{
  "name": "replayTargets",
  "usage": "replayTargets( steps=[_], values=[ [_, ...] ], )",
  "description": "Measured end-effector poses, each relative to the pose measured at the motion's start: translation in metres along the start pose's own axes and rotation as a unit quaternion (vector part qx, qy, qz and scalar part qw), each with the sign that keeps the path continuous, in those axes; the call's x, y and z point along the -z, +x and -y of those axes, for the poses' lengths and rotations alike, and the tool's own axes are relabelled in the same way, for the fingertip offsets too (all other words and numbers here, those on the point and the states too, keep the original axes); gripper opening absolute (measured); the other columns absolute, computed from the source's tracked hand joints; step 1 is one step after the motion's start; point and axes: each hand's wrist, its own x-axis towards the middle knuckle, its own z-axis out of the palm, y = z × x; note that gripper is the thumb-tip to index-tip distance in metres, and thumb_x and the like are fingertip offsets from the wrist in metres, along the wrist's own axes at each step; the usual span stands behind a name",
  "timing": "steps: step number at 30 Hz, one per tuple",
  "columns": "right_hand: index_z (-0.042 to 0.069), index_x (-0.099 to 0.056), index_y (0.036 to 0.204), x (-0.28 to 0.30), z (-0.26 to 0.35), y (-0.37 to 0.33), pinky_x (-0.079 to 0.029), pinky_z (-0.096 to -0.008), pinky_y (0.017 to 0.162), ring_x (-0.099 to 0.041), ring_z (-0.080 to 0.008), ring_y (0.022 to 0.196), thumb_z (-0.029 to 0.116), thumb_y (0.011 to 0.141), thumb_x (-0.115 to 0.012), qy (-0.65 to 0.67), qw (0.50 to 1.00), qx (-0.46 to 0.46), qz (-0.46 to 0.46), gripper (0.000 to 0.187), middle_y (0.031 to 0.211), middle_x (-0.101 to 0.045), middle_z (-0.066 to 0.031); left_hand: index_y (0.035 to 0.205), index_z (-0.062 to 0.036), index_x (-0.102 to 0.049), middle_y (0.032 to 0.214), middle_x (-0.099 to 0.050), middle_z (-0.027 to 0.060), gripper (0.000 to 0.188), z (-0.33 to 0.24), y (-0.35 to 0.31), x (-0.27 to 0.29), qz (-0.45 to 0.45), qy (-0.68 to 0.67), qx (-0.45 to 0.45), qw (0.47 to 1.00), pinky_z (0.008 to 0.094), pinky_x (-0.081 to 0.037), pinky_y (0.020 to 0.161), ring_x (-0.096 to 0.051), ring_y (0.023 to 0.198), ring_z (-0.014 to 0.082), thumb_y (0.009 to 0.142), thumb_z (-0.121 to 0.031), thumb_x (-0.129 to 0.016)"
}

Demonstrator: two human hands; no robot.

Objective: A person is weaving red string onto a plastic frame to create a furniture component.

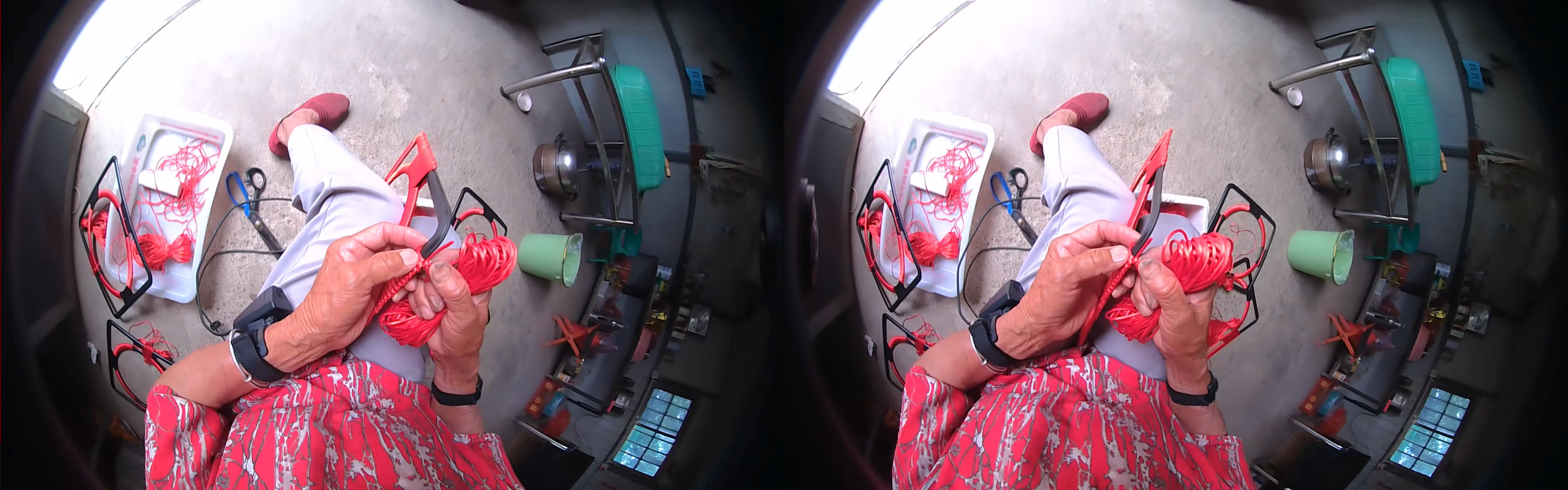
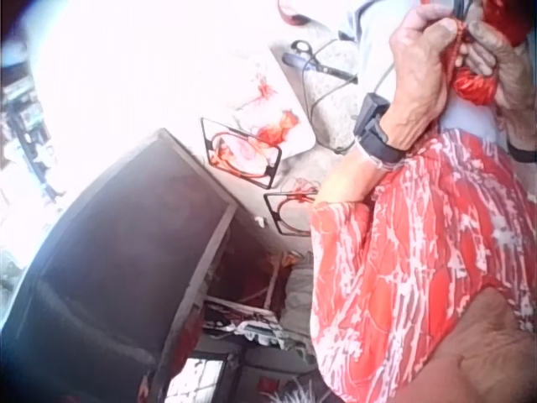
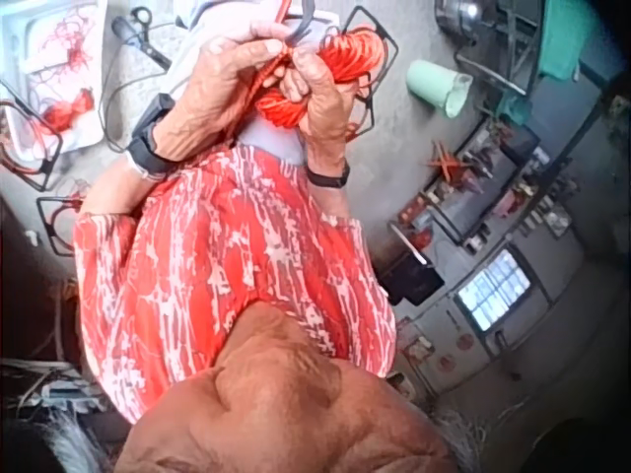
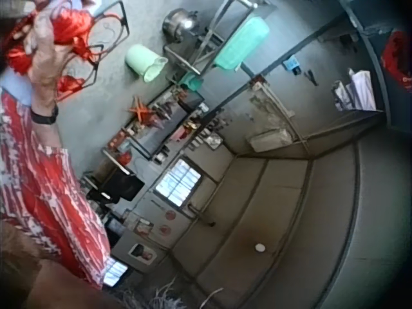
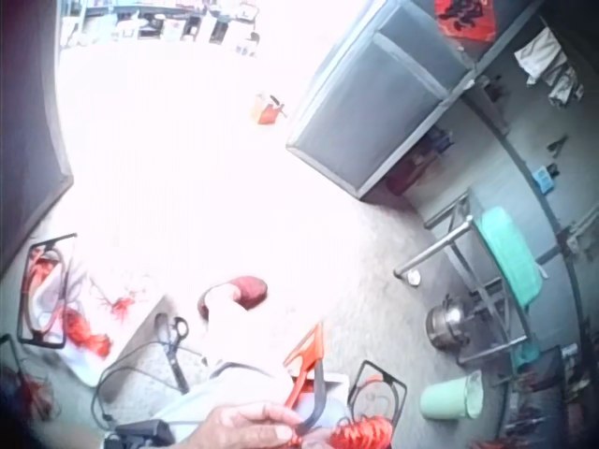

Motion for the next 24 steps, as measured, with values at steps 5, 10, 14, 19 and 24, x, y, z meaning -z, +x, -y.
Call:
replayTargets(
  steps=[5, 10, 14, 19, 24],
  values=[
    [0.000, -0.061, 0.088, 0.005, -0.002, -0.004, -0.038, -0.0217, 0.045, -0.047, -0.0068, 0.048, 0.006, 0.087, -0.064, -0.073, 0.995, 0.075, -0.009, 0.007, 0.061, -0.054, -0.0009, 0.109, 0.0037, -0.056, 0.086, -0.061, 0.0060, 0.021, 0.003, -0.003, -0.003, -0.013, 0.026, -0.009, 1.000, 0.0227, -0.049, 0.069, -0.057, 0.073, 0.0096, 0.090, -0.005, -0.057],
    [0.002, -0.063, 0.094, 0.002, 0.001, -0.003, -0.039, -0.0211, 0.047, -0.050, -0.0063, 0.051, 0.007, 0.086, -0.067, -0.152, 0.985, 0.081, 0.006, 0.010, 0.065, -0.057, -0.0011, 0.109, 0.0024, -0.056, 0.086, -0.061, 0.0054, 0.021, 0.004, -0.010, -0.001, -0.016, 0.033, -0.027, 0.999, 0.0233, -0.047, 0.067, -0.057, 0.073, 0.0102, 0.090, -0.005, -0.058],
    [0.002, -0.063, 0.096, 0.007, -0.004, -0.003, -0.039, -0.0210, 0.048, -0.049, -0.0061, 0.052, 0.011, 0.088, -0.065, -0.119, 0.990, 0.073, 0.031, 0.012, 0.065, -0.057, -0.0010, 0.108, 0.0008, -0.057, 0.086, -0.062, 0.0057, 0.020, 0.006, -0.009, 0.001, -0.025, 0.038, -0.031, 0.998, 0.0231, -0.046, 0.064, -0.058, 0.072, 0.0114, 0.090, -0.007, -0.058],
    [-0.001, -0.060, 0.102, 0.013, -0.010, -0.007, -0.039, -0.0220, 0.048, -0.045, -0.0068, 0.054, 0.013, 0.091, -0.060, -0.089, 0.994, 0.041, 0.039, 0.018, 0.066, -0.052, -0.0012, 0.107, -0.0001, -0.057, 0.083, -0.061, 0.0053, 0.019, 0.010, -0.004, 0.005, -0.030, 0.057, -0.037, 0.997, 0.0237, -0.046, 0.062, -0.058, 0.071, 0.0124, 0.091, -0.010, -0.057],
    [0.001, -0.061, 0.101, 0.018, -0.014, -0.006, -0.038, -0.0216, 0.048, -0.045, -0.0069, 0.053, 0.017, 0.090, -0.062, -0.016, 0.998, 0.055, 0.036, 0.020, 0.064, -0.050, 0.0006, 0.108, -0.0009, -0.056, 0.081, -0.061, 0.0048, 0.019, 0.009, -0.002, 0.005, -0.023, 0.072, -0.042, 0.996, 0.0239, -0.046, 0.062, -0.058, 0.070, 0.0129, 0.091, -0.010, -0.057]
  ],
)
